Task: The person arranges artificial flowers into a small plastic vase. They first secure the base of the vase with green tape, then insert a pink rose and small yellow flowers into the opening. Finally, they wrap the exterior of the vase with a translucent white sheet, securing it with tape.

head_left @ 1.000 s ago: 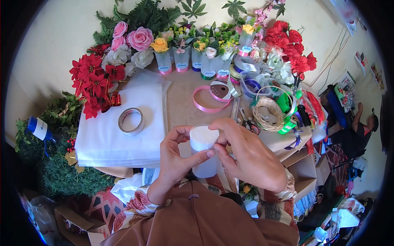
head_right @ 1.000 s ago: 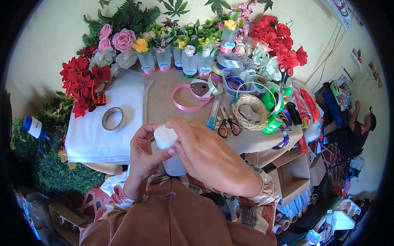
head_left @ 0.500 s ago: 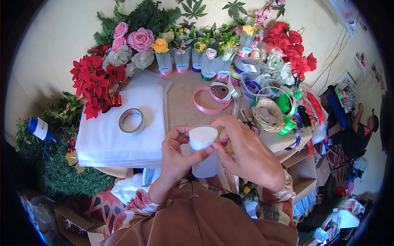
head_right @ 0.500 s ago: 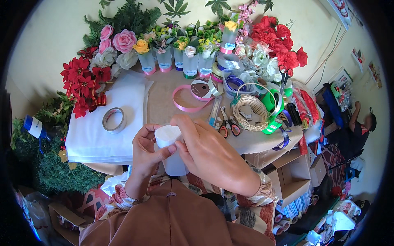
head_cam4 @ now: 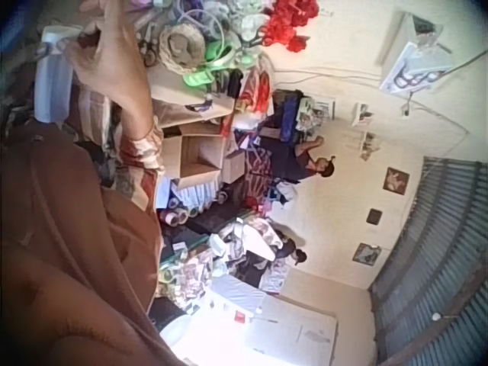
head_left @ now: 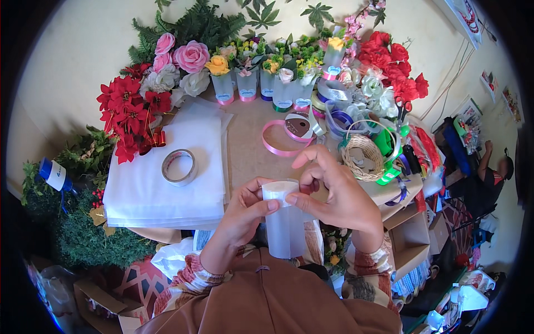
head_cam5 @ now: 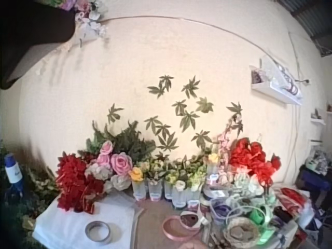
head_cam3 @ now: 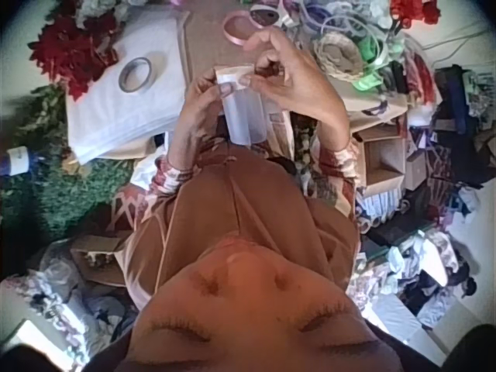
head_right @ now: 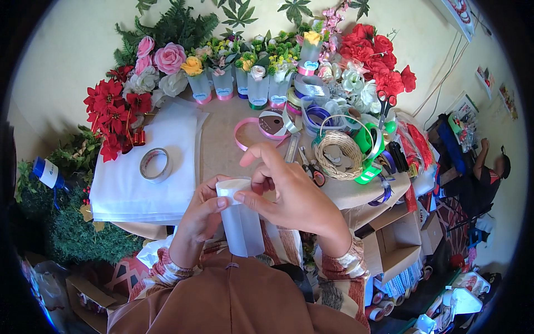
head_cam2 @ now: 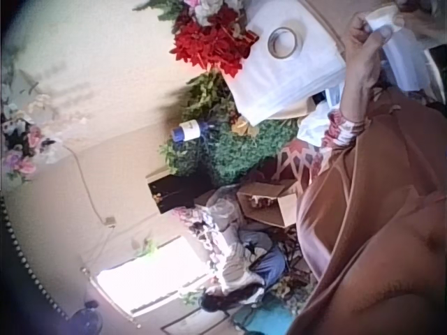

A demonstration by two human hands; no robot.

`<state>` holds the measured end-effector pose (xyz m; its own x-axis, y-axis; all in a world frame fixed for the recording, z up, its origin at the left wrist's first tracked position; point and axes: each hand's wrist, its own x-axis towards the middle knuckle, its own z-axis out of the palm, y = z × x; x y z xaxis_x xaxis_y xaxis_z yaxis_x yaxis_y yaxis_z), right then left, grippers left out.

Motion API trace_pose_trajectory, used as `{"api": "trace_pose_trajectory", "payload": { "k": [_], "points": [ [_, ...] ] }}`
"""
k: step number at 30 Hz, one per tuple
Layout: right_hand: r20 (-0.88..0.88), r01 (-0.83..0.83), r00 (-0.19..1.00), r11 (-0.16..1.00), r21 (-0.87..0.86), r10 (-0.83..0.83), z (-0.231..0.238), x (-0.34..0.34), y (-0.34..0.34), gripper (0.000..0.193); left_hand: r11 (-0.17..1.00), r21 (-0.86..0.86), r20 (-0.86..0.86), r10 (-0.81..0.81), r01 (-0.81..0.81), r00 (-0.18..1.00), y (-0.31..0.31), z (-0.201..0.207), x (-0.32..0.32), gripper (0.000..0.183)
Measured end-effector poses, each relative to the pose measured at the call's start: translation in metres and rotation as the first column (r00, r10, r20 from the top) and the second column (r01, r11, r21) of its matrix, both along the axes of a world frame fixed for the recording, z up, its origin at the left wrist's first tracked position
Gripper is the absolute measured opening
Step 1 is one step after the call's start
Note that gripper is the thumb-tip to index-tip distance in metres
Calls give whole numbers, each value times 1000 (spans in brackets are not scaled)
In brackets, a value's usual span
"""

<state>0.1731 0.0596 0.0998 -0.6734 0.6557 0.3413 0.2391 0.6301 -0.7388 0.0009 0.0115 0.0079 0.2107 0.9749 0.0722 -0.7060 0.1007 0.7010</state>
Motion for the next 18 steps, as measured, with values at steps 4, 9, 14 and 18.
{"api": "trace_pose_trajectory", "payload": {
  "k": [4, 9, 14, 18],
  "points": [
    [3, 17, 1000, 999, -42, -17, -4, -1, 0, 43, 998, 58, -30, 13, -11, 999, 1, -1, 2, 34],
    [3, 23, 1000, 999, -42, -23, -7, -3, 0, 41, 1000, 2, -30, -15, 15, 999, 2, -2, 2, 32],
    [-70, 33, 997, 985, -167, -46, -11, -1, -2, 36, 999, -2, 7, -47, 47, 999, 2, 0, -1, 32],
    [-101, 2, 995, 991, -130, -16, -22, -5, 1, 33, 1000, -24, 8, -18, 18, 1000, 2, 0, -1, 36]
  ]
}}
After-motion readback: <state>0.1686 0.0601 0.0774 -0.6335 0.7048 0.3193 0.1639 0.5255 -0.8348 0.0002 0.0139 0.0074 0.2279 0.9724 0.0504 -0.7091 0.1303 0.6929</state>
